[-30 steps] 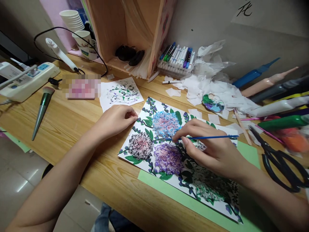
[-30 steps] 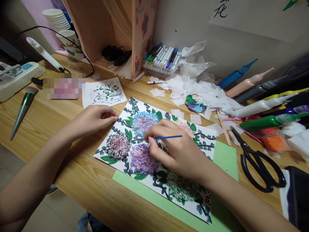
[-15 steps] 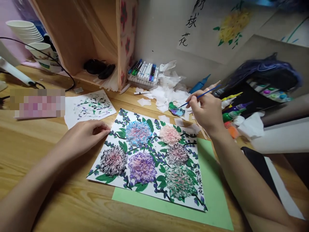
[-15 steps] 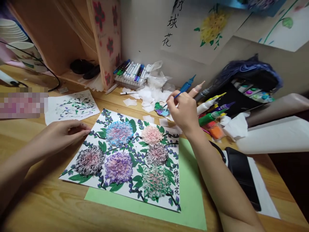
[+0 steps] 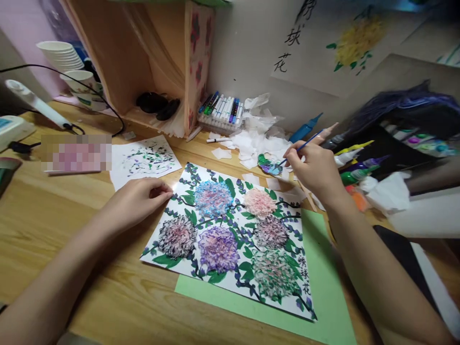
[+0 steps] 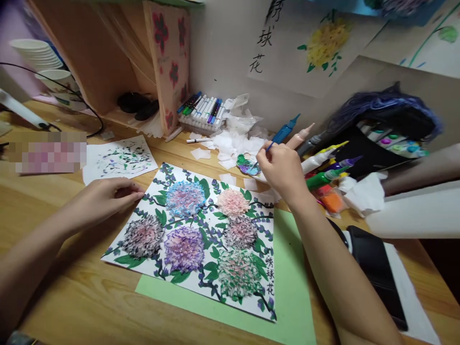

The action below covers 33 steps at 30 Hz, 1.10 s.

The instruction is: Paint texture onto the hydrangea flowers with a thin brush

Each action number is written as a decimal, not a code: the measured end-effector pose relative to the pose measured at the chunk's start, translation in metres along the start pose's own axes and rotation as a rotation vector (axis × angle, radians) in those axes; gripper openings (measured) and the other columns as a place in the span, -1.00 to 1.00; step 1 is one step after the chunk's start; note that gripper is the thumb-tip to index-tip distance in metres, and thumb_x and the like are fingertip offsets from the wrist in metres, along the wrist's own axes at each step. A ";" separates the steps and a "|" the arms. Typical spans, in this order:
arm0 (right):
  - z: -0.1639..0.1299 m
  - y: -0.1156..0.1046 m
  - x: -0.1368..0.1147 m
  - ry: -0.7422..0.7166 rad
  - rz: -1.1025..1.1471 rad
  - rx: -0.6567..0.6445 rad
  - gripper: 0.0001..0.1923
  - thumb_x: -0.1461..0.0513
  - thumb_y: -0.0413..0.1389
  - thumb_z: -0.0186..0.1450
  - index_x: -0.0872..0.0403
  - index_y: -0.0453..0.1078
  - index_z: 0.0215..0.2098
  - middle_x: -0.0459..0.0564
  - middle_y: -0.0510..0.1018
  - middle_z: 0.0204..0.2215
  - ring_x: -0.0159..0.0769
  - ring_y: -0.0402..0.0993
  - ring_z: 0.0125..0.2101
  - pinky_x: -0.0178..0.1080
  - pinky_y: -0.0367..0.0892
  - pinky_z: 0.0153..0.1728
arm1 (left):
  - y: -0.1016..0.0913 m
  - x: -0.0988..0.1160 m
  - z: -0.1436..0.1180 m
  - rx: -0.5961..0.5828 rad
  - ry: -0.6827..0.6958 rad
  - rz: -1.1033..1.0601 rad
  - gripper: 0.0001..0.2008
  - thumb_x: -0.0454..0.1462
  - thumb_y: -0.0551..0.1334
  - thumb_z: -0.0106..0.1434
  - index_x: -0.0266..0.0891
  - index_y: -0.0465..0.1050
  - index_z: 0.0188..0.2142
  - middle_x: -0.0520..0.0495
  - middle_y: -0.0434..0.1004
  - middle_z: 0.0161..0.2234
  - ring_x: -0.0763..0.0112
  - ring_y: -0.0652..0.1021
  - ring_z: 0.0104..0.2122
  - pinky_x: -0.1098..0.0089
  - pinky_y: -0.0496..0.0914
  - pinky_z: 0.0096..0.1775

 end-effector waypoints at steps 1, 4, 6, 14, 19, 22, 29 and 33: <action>0.000 -0.001 0.000 -0.001 -0.004 -0.010 -0.78 0.23 -0.05 0.24 0.06 0.36 -0.50 0.07 0.51 -0.53 -0.18 0.40 -0.47 -0.14 0.20 -0.39 | -0.001 0.002 -0.001 0.007 0.010 -0.001 -0.70 -0.03 0.11 0.17 -0.14 0.49 -0.31 -0.07 0.58 -0.29 0.25 0.51 -0.30 0.32 0.30 -0.31; -0.005 -0.010 -0.010 -0.036 0.095 0.018 -0.75 0.19 -0.03 0.27 0.06 0.39 -0.49 0.14 0.56 -0.39 -0.16 0.43 -0.33 -0.14 0.21 -0.30 | -0.001 0.006 -0.002 0.024 0.042 0.008 -0.72 -0.08 0.10 0.17 -0.17 0.50 -0.33 -0.07 0.57 -0.33 0.30 0.50 -0.33 0.36 0.28 -0.34; -0.013 -0.018 -0.025 -0.033 0.221 0.078 -0.76 0.18 -0.04 0.30 0.02 0.41 -0.42 0.07 0.55 -0.42 -0.21 0.43 -0.35 -0.14 0.22 -0.27 | -0.001 0.007 -0.003 0.026 0.046 0.005 -0.72 -0.10 0.09 0.18 -0.19 0.50 -0.34 -0.08 0.57 -0.32 0.32 0.49 -0.33 0.38 0.27 -0.35; -0.047 -0.007 -0.112 -0.377 0.582 -0.384 -0.81 0.16 -0.03 0.32 -0.06 0.39 -0.20 -0.04 0.53 -0.29 -0.24 0.46 -0.25 -0.20 0.34 -0.36 | 0.003 0.006 -0.005 0.040 0.076 -0.048 -0.75 -0.17 0.08 0.19 -0.21 0.50 -0.32 -0.09 0.56 -0.30 0.37 0.49 -0.33 0.38 0.29 -0.30; -0.046 0.011 -0.131 -0.443 0.534 -0.461 -0.80 0.17 -0.05 0.32 -0.03 0.41 -0.22 -0.02 0.54 -0.28 -0.29 0.47 -0.31 -0.28 0.34 -0.46 | 0.003 0.007 -0.006 0.044 0.057 -0.049 -0.78 -0.20 0.10 0.18 -0.21 0.49 -0.33 -0.08 0.56 -0.30 0.38 0.48 -0.35 0.39 0.27 -0.35; -0.045 0.014 -0.135 -0.445 0.529 -0.467 -0.80 0.17 -0.05 0.32 -0.02 0.41 -0.22 -0.02 0.54 -0.27 -0.29 0.47 -0.29 -0.27 0.35 -0.42 | 0.003 0.007 -0.006 0.052 0.054 -0.040 -0.79 -0.19 0.11 0.17 -0.21 0.49 -0.34 -0.07 0.56 -0.31 0.39 0.47 -0.37 0.39 0.24 -0.38; -0.042 0.020 -0.138 -0.458 0.540 -0.518 -0.79 0.17 -0.04 0.32 -0.02 0.41 -0.21 -0.03 0.54 -0.27 -0.29 0.47 -0.27 -0.23 0.35 -0.32 | 0.004 0.008 -0.006 0.068 0.059 -0.028 -0.78 -0.17 0.11 0.18 -0.20 0.49 -0.36 -0.05 0.54 -0.35 0.39 0.45 -0.39 0.37 0.21 -0.40; -0.040 0.020 -0.138 -0.472 0.526 -0.525 -0.78 0.17 -0.05 0.32 -0.01 0.41 -0.20 -0.01 0.54 -0.28 -0.27 0.47 -0.28 -0.23 0.33 -0.36 | 0.003 0.009 -0.006 0.066 0.054 -0.034 -0.78 -0.17 0.12 0.18 -0.21 0.49 -0.37 -0.06 0.54 -0.36 0.39 0.45 -0.40 0.37 0.22 -0.40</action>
Point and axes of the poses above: each hand's wrist, its own z-axis towards the middle knuckle, its own y-axis out of the palm, x = y × z, the point moved 1 cm from there along z, towards the middle knuckle
